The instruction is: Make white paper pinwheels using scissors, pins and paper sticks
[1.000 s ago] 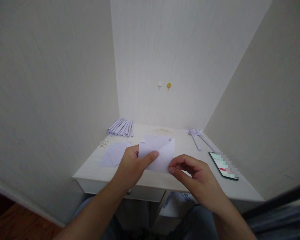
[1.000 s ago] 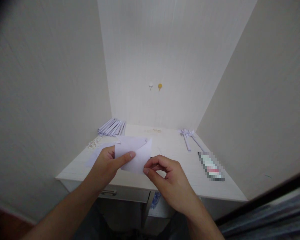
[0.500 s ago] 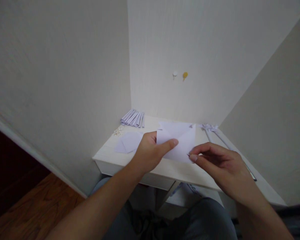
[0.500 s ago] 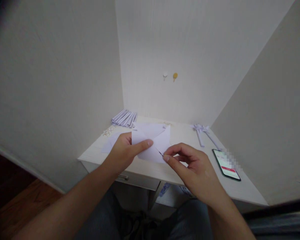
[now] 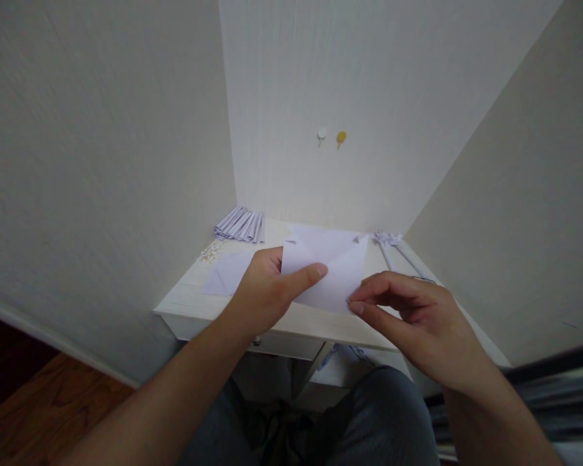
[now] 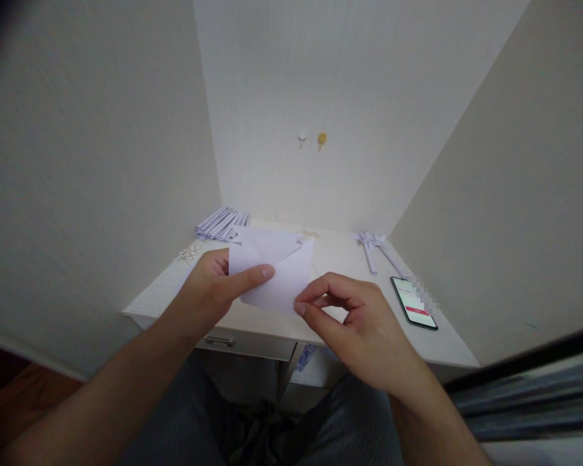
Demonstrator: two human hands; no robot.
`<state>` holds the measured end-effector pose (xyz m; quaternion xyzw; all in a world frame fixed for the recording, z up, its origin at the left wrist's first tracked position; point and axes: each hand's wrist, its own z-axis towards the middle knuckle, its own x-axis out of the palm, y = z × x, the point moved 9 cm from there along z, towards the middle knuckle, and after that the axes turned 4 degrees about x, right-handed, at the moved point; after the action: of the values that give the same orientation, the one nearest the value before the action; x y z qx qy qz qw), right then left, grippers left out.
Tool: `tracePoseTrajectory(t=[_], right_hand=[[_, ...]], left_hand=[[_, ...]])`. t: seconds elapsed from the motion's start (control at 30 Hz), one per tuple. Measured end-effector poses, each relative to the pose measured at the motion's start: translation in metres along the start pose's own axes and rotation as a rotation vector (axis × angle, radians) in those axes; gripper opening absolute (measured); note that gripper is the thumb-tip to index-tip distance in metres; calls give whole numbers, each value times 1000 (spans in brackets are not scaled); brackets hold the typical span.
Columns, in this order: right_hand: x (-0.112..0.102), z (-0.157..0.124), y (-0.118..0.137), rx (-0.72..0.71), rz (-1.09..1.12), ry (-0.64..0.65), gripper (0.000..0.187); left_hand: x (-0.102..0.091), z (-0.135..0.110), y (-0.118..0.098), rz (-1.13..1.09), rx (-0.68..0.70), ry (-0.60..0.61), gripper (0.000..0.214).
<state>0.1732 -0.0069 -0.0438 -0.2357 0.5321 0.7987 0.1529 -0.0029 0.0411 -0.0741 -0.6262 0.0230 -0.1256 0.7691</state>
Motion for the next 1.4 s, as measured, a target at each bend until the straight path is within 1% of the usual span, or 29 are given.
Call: tracePoseTrajectory(t=[0.23,0.4,0.6,0.73,0.9,1.13,1.27,1.4], right_hand=[[0,-2,5,-26,-28,7,5],[0,-4,9,-29,9,7,6],[-1,-8,9,-59,23,-16,8],[1,-10,0,-64,28,-41,10],[7,-6,-16,6,71,-61,6],[29,1,-35,116,127,-50,5],[39,0,-43,139,175,-51,4],[41,-3,-42,117,185,-39,3]], left_hand=[[2,-2,1,-12,-20,13,29],[1,-5,1,1,-17,-12,29],[2,-4,5,-13,-19,21,29],[1,0,16,-38,-47,21,31],[-1,5,32,-25,-81,-1,35],[-12,3,49,-11,-122,-30,34],[-21,-1,54,27,-147,-54,34],[-22,-5,52,27,-155,-28,30]])
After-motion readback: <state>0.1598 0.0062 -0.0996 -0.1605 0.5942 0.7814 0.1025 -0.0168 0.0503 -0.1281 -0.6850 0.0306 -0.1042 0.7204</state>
